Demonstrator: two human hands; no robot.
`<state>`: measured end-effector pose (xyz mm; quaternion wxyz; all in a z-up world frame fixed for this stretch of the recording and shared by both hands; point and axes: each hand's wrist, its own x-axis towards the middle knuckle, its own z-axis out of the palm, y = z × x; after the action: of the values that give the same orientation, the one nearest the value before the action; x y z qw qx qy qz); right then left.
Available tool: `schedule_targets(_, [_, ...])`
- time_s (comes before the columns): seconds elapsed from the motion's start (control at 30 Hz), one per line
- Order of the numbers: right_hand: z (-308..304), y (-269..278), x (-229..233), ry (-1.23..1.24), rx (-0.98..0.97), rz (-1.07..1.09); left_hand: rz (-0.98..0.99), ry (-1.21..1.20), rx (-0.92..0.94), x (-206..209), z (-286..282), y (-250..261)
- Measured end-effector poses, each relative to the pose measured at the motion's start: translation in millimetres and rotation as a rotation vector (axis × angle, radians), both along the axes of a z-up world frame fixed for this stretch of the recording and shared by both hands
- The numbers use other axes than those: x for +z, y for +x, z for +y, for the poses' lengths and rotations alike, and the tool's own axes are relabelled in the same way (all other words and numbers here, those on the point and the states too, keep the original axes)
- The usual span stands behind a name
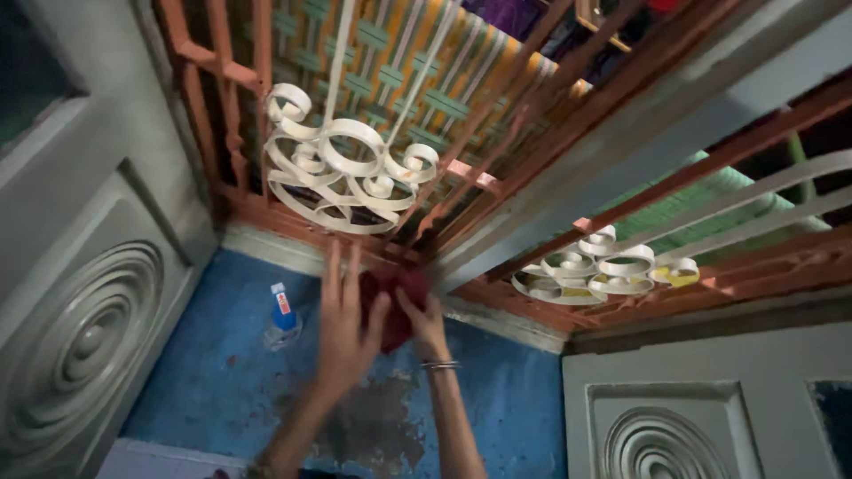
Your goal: The person wipes a metal window grille with a red cloth. They move the cloth along the vertical bars and decorative white scrollwork, cleaning different sections of the grille from top to bottom.
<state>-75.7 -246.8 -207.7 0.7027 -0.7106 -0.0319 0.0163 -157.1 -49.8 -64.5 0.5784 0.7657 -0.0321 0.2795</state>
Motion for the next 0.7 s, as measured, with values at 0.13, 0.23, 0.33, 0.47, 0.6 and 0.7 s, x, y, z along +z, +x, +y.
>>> schedule_targets(0.13, [-15.7, -14.0, 6.8, 0.138, 0.314, 0.121, 0.09, -0.201, 0.113, -35.6, -15.5, -33.7])
schedule_targets(0.23, [2.4, -25.5, 18.6, 0.061, 0.424, 0.089, 0.368, -0.496, 0.035, -59.3, -9.5, -52.7])
schedule_targets(0.33, [34.6, -31.7, 30.8, -0.013, 0.459, -0.096, 0.44, -0.282, 0.176, -78.2, 18.7, -83.2])
schedule_targets(0.47, [81.7, -39.2, 27.4, -0.15, 0.551, -0.234, 0.404, -0.513, 0.202, -82.5, 66.1, -126.0])
schedule_targets(0.6, [137.8, -52.3, -12.9, -0.369, 0.47, -0.428, 0.411, -0.635, 0.428, -68.2, 100.6, -134.4])
schedule_targets(0.7, [176.5, -51.5, -52.6, -0.293, 0.386, -0.301, 0.152, -0.556, 0.352, -56.8, 113.6, -118.1])
